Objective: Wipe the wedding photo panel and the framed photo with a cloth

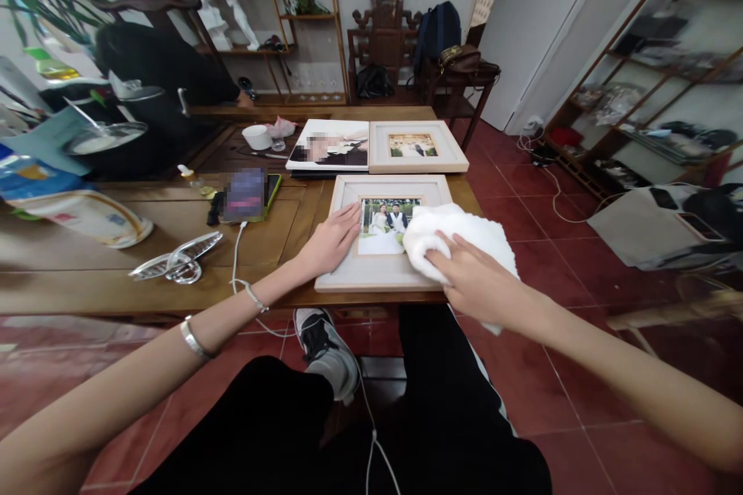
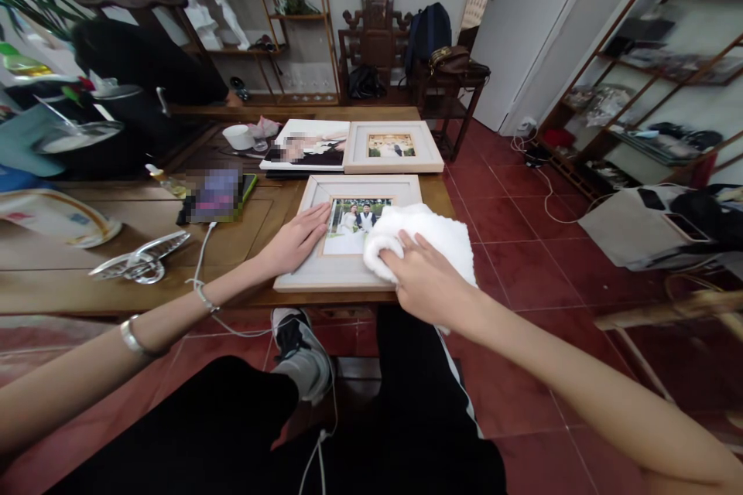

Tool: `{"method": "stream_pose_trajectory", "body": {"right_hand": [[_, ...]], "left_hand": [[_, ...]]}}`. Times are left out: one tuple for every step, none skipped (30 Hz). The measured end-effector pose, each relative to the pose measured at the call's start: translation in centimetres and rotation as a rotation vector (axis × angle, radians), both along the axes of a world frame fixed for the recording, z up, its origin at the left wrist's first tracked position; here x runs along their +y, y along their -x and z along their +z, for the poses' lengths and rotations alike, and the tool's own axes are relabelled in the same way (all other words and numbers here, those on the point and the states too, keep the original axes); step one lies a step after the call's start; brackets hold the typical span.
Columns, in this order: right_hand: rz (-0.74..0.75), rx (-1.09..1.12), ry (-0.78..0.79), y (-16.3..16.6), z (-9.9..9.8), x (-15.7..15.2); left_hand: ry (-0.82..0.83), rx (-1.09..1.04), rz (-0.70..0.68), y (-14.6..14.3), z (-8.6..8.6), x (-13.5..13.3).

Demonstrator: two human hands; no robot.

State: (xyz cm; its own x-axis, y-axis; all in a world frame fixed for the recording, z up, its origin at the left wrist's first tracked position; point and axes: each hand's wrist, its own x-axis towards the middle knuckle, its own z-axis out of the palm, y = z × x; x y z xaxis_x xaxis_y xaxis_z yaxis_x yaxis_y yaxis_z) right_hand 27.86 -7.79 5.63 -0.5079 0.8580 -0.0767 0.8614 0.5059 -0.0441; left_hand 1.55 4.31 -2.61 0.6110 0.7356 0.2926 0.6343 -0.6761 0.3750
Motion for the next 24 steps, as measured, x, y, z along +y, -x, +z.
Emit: {"method": "stream_pose_trajectory", "body": {"right_hand": [[-0.021,0.021,-0.030,-0.2,-0.5,1.3],[-0.042,0.044,-0.063,-0.4,-0.9,2.7],[-0.065,0.069,-0.098,-0.7,-1.3,4.3],[-0.086,0.094,-0.140,-1.0,-1.6,6.1],[-0.105,0.110,-0.172,-1.2,-1.8,7.8],[-0.126,0.126,-0.204,-1.4,-2.0,9.5],[-0.136,0.132,-0.222,-1.5,-2.1,11.0],[-0.131,0.124,-0.227,-1.5,-2.2,12.3],[-0.114,0.106,-0.226,-1.5,-2.3,13.3],[-0.088,0.078,-0.223,-1.3,-2.4,14.0],[-0.058,0.043,-0.220,-1.1,-2.4,14.3],[-0.028,0.008,-0.218,-0.9,-2.4,14.2],[-0.002,-0.025,-0.216,-0.6,-2.4,13.7],[0.019,-0.054,-0.208,-0.4,-2.3,12.9],[0.041,-0.078,-0.188,-0.2,-2.1,11.9],[0.065,-0.096,-0.158,-0.1,-1.8,10.6],[0.086,-0.106,-0.119,0.0,-1.4,9.1],[0.109,-0.109,-0.073,0.0,-0.9,7.6],[0.128,-0.105,-0.026,0.1,-0.4,6.1],[0.143,-0.098,0.021,0.1,0.2,4.5],[0.153,-0.087,0.061,0.2,0.8,3.0],[0.156,-0.076,0.098,0.3,1.4,1.6],[0.158,-0.066,0.130,0.5,1.9,0.3],[0.157,-0.054,0.154,0.7,2.2,-0.7]], "left_hand": [[-0.001,0.002,-0.001,0.0,0.0,0.0],[-0.003,0.002,-0.001,0.1,0.0,0.0],[-0.003,0.001,-0.001,0.1,0.0,0.0],[-0.004,-0.001,-0.002,0.1,0.0,0.0],[-0.004,-0.002,-0.003,0.1,0.0,0.0],[-0.003,-0.003,-0.003,0.0,0.0,0.0],[-0.001,-0.004,-0.001,0.0,0.0,-0.1],[0.001,-0.006,0.004,0.0,0.0,-0.2],[0.002,-0.009,0.013,-0.1,0.0,-0.2],[0.002,-0.013,0.023,-0.1,0.1,-0.3],[0.002,-0.018,0.034,-0.2,0.1,-0.4],[0.002,-0.023,0.042,-0.2,0.1,-0.4],[0.002,-0.027,0.047,-0.2,0.1,-0.5],[0.001,-0.030,0.048,-0.3,0.1,-0.5],[0.002,-0.031,0.047,-0.3,0.0,-0.5],[0.002,-0.031,0.044,-0.3,0.0,-0.5],[0.001,-0.032,0.042,-0.3,0.0,-0.5],[0.000,-0.032,0.042,-0.3,0.0,-0.4],[0.000,-0.032,0.042,-0.3,0.0,-0.4],[0.000,-0.032,0.044,-0.3,-0.1,-0.4],[0.000,-0.032,0.045,-0.3,-0.1,-0.4],[-0.001,-0.031,0.044,-0.3,-0.1,-0.4],[0.000,-0.029,0.044,-0.3,0.0,-0.4],[0.000,-0.027,0.045,-0.4,0.0,-0.4]]}}
